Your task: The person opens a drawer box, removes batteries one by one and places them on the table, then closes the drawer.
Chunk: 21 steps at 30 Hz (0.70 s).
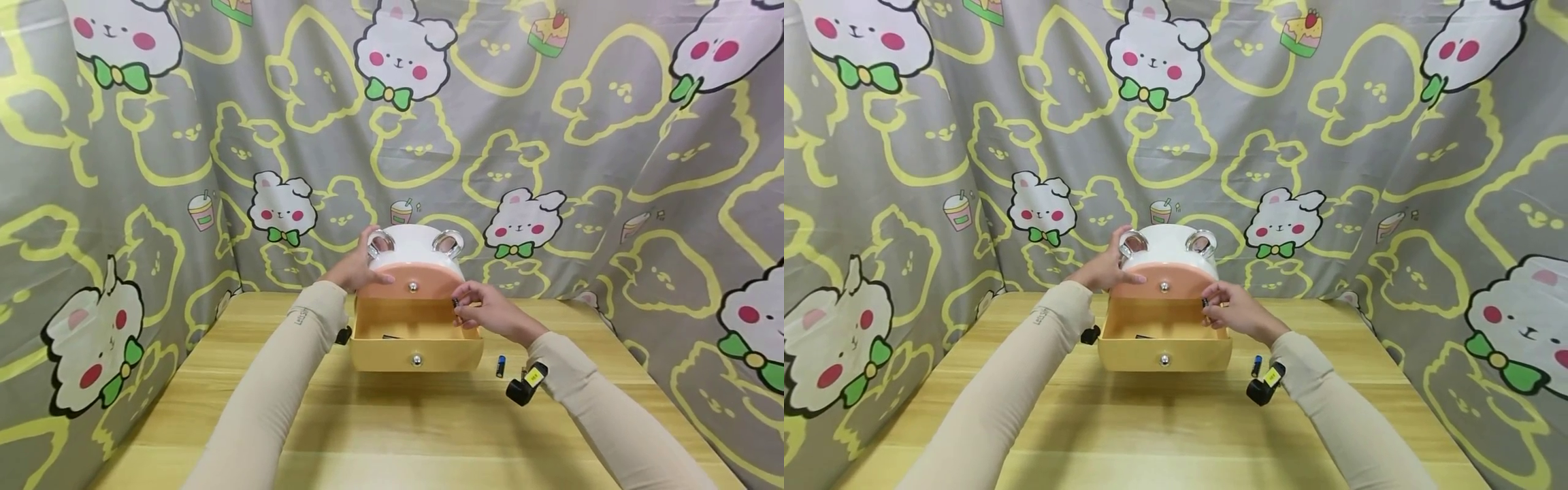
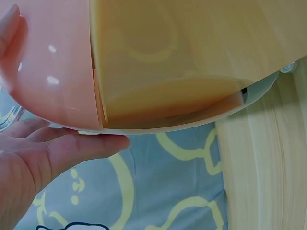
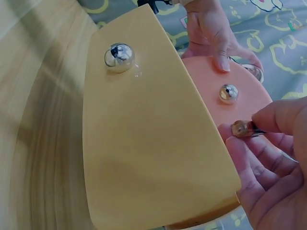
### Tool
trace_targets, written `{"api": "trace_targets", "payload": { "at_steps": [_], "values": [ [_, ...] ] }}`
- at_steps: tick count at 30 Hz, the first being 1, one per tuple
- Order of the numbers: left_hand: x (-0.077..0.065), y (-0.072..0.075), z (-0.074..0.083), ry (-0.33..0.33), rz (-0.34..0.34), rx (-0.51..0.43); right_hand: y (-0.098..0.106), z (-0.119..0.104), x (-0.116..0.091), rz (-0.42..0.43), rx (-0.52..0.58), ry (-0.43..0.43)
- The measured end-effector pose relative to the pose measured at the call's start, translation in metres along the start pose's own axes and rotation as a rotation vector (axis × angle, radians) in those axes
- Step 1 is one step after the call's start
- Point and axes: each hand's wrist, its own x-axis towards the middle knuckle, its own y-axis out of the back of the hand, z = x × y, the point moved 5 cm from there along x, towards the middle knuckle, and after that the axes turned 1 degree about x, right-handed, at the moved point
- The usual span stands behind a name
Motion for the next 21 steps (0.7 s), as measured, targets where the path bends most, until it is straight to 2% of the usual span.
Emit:
{"api": "trace_targets", "payload": {
  "at_steps": [6, 14, 21],
  "values": [
    [0.001, 0.000, -0.001, 0.013, 0.005, 0.010, 0.010, 0.004, -0.007, 0.038, -0.002, -0.005],
    [-0.001, 0.004, -0.001, 0.011, 0.019, -0.002, 0.019, 0.009, -0.012, 0.025, 0.150, 0.003],
    [0.002, 0.000, -0.002, 0.014, 0.016, -0.013, 0.034, 0.026, -0.021, 0.080, 0.214, -0.019]
  ]
}}
